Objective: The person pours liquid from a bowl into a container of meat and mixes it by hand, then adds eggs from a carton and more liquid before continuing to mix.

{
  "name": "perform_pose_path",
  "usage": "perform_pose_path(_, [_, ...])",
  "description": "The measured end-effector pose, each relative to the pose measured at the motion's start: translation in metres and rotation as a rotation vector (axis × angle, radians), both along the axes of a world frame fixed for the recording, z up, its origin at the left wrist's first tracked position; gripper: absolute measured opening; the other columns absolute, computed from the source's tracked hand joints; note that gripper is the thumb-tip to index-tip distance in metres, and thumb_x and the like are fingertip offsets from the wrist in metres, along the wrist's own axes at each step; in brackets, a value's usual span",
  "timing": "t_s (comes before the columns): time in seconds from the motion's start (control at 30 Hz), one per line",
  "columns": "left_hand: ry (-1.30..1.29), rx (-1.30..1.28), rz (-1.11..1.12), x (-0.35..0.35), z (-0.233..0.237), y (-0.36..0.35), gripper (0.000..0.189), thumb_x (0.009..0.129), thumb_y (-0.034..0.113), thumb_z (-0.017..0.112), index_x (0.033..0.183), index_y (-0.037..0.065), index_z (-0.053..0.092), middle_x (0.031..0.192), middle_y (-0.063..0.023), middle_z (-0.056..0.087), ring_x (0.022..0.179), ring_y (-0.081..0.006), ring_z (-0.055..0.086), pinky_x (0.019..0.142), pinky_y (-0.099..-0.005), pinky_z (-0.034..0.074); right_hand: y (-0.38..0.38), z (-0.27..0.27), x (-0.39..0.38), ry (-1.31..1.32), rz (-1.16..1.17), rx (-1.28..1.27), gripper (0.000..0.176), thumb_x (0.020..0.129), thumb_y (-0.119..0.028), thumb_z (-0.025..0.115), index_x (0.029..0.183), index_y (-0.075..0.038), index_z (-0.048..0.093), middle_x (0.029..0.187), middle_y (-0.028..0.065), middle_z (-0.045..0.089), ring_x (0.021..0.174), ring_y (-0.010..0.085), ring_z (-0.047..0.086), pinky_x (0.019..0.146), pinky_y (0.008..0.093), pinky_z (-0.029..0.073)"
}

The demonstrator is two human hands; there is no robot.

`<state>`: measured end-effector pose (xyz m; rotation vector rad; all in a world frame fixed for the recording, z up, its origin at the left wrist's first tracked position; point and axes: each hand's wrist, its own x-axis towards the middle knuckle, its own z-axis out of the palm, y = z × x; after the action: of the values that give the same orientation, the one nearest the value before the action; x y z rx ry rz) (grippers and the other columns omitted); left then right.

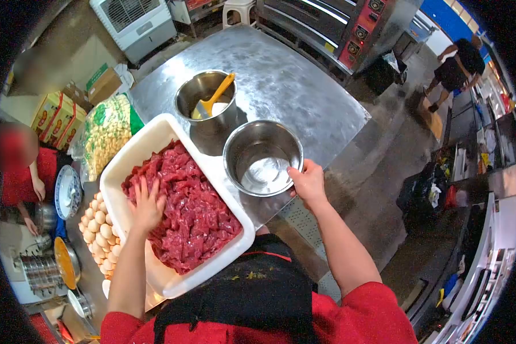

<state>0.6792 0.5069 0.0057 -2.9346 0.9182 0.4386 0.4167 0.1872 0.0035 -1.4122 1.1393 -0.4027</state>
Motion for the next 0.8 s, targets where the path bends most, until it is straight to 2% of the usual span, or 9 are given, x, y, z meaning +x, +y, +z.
perform_pose_path(0.07, [0.104,-0.055,-0.012,-0.027,0.001,0.022,0.068,0.092,0.045,0.055,0.15,0.019,0.029,0.157,-0.0223,0.014,0.146,-0.0404,0.007,0.109,-0.0677,0.012,-0.005,-0.004,0.002,-0.139,-0.04,0.057,0.016,0.081,-0.009,0.063,0.088,0.005,0.057,0.068,0.0087,0.061,0.046,0.0145,0.057,0.033,0.0295,0.041])
perform_pose_path(0.17, [0.193,-0.103,-0.12,-0.066,0.032,0.033,0.072,0.086,0.042,0.066,0.143,0.008,0.04,0.152,-0.0296,0.021,0.142,-0.0464,0.016,0.113,-0.0577,0.018,-0.005,0.04,0.006,-0.041,0.062,-0.503,0.01,0.076,-0.005,0.058,0.073,0.002,0.051,0.057,0.0015,0.046,0.054,0.0067,0.043,0.044,0.0286,0.036])
perform_pose_path(0.33, [0.246,-0.696,-0.034,-0.08,0.048,0.012,0.04,0.089,0.027,0.065,0.119,0.001,0.061,0.126,-0.0221,0.058,0.115,-0.0398,0.056,0.097,-0.0459,0.046,0.002,0.14,0.02,-0.15,0.278,-0.752,0.014,0.075,-0.003,0.057,0.069,0.002,0.045,0.056,0.0021,0.036,0.057,0.0067,0.035,0.048,0.0303,0.033])
perform_pose_path(0.43, [0.948,-1.073,0.479,-0.074,0.052,-0.013,0.031,0.094,0.021,0.059,0.116,0.0,0.061,0.11,-0.0152,0.066,0.101,-0.03,0.064,0.088,-0.0394,0.052,0.016,0.178,0.03,-0.195,0.412,-0.858,0.016,0.076,-0.003,0.059,0.069,0.001,0.045,0.055,0.0063,0.036,0.054,0.009,0.036,0.047,0.0318,0.033])
perform_pose_path(0.5, [1.811,-1.365,0.833,-0.056,0.032,-0.025,0.031,0.096,0.02,0.055,0.119,0.0,0.058,0.109,-0.0119,0.066,0.102,-0.024,0.063,0.089,-0.0363,0.054,0.043,0.199,0.046,-0.292,0.554,-1.032,0.024,0.074,0.001,0.059,0.065,-0.001,0.036,0.058,0.0042,0.031,0.052,0.0117,0.03,0.046,0.0307,0.026])
perform_pose_path(0.6, [2.171,-1.636,0.5,-0.04,-0.03,-0.045,0.035,0.097,0.022,0.053,0.124,0.001,0.055,0.116,-0.0126,0.063,0.104,-0.0249,0.062,0.093,-0.0398,0.053,0.071,0.204,0.071,-0.381,0.738,-1.317,0.019,0.072,0.002,0.06,0.071,-0.002,0.042,0.06,0.0151,0.045,0.054,0.0329,0.05,0.049,0.0408,0.04])
perform_pose_path(0.63, [1.746,-1.681,0.744,-0.058,0.01,-0.066,0.037,0.097,0.025,0.052,0.126,0.003,0.055,0.121,-0.0131,0.061,0.106,-0.0259,0.062,0.095,-0.0428,0.052,0.08,0.203,0.08,-0.394,0.788,-1.369,0.017,0.073,0.0,0.062,0.075,-0.003,0.045,0.063,0.0171,0.052,0.06,0.0383,0.057,0.052,0.0454,0.045])
perform_pose_path(0.7, [2.134,-1.824,0.66,-0.064,0.044,-0.062,0.036,0.097,0.024,0.051,0.126,0.002,0.055,0.122,-0.0148,0.061,0.108,-0.0261,0.06,0.095,-0.0437,0.051,0.091,0.189,0.103,-0.412,0.769,-1.376,0.016,0.073,0.001,0.061,0.075,-0.003,0.045,0.063,0.0172,0.053,0.06,0.0387,0.057,0.052,0.0455,0.046])
perform_pose_path(0.8, [1.881,-1.954,0.86,-0.058,0.058,-0.053,0.034,0.097,0.022,0.051,0.123,0.001,0.056,0.119,-0.0162,0.061,0.108,-0.0277,0.06,0.094,-0.044,0.052,0.093,0.166,0.138,-0.492,0.666,-1.348,0.017,0.073,0.003,0.059,0.071,-0.002,0.043,0.063,0.0193,0.05,0.058,0.0398,0.054,0.051,0.044,0.043])
